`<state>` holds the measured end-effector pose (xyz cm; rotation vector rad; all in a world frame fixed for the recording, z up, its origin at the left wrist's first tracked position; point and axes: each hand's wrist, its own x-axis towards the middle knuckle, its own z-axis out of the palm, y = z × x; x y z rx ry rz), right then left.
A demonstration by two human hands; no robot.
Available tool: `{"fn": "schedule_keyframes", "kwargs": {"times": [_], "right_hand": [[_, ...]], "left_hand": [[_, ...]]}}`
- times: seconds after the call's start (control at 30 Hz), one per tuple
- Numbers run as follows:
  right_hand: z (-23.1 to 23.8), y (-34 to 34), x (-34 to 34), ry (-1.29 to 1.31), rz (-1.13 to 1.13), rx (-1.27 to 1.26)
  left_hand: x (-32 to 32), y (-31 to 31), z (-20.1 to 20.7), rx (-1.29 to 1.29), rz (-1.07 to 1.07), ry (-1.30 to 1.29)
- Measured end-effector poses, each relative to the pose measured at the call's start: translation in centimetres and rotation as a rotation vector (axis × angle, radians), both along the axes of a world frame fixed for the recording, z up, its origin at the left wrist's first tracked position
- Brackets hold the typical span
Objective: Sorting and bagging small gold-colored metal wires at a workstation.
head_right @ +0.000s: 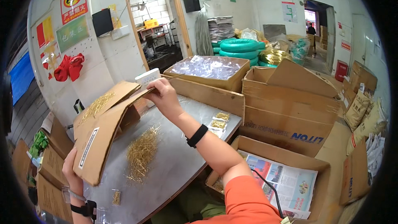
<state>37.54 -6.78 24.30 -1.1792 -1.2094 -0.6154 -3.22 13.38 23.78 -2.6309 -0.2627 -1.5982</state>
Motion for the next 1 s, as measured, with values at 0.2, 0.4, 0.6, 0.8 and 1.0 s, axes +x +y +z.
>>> {"fn": "schedule_keyframes", "kwargs": {"times": [0.2, 0.4, 0.6, 0.8, 1.0], "right_hand": [[10.1, -15.4, -4.4, -0.385, -0.579, 0.220], [16.1, -29.2, -2.0, -0.386, -1.361, 0.185], [13.9, -38.9, 9.5, -0.179, -1.645, -0.368], [8.1, -35.3, 16.3, -0.389, -1.250, -0.540], [1.5, -15.9, 7.3, -0.185, -0.470, -0.797]], "left_hand": [[5.5, -4.0, 1.5, -0.156, 0.055, -0.081], [7.0, -4.6, -0.3, -0.079, -0.028, 0.118], [8.2, -2.6, -4.6, -0.065, 0.012, 0.264], [5.2, 1.5, -7.7, -0.133, 0.135, 0.369], [-0.6, 2.7, -10.4, -0.409, 0.202, 0.701]]}}
